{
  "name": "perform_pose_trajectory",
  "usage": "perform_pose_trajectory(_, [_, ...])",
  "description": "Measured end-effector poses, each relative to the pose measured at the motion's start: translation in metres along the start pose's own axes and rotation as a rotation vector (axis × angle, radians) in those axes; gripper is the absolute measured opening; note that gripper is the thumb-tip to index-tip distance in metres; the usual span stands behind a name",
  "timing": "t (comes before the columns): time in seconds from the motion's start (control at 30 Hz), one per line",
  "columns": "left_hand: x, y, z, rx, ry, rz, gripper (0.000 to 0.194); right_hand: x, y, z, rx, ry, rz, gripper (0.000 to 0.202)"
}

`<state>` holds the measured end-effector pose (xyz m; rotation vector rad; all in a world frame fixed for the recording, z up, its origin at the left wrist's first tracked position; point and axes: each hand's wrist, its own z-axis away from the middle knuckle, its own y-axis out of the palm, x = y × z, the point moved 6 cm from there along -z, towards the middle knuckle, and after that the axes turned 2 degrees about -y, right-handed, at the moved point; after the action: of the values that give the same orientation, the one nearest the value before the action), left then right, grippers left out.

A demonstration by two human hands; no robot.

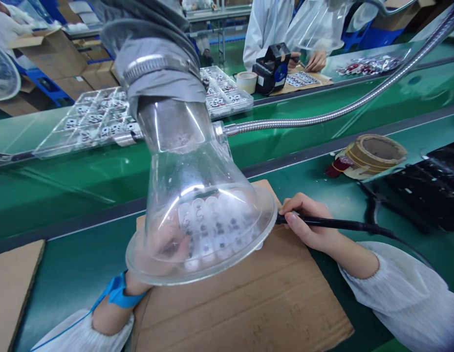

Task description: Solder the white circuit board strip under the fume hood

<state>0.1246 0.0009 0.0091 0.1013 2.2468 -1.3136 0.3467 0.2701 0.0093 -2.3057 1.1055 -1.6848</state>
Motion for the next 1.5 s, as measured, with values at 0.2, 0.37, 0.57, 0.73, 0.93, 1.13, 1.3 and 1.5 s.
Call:
perform_pose_trajectory(0.2, [0.002,-0.002,0.0,0.006,-0.073,0.158,0.033,-0.002,-0.001,0.001,0.015,0.01,-0.01,0.017])
perform_pose_trajectory(0.37, [0.021,-0.012,0.018,0.028,-0.215,0.234,0.029,0.01,-0.001,0.0,-0.259,0.061,-0.292,0.026])
perform_pose_trajectory(0.57, [0.028,-0.007,0.025,0.035,-0.22,0.235,0.028,0.008,0.02,0.002,-0.208,0.113,-0.171,0.024])
perform_pose_trajectory(0.73, [0.021,-0.006,0.02,0.08,-0.191,0.227,0.02,0.011,0.02,-0.001,-0.175,0.02,-0.014,0.024])
perform_pose_trajectory(0.93, [0.011,-0.008,0.012,0.061,-0.061,0.193,0.02,0.01,0.021,0.002,-0.105,0.013,0.065,0.016])
perform_pose_trajectory(1.13, [0.006,-0.005,0.007,0.088,0.003,0.197,0.019,0.011,0.022,0.002,-0.089,0.019,0.073,0.017])
perform_pose_trajectory(1.3, [0.016,-0.009,0.015,0.068,-0.122,0.205,0.017,0.017,0.019,-0.001,-0.192,0.041,-0.077,0.024])
perform_pose_trajectory(1.5, [0.022,-0.006,0.019,0.09,-0.163,0.24,0.019,0.014,0.022,-0.002,-0.16,0.058,-0.029,0.028])
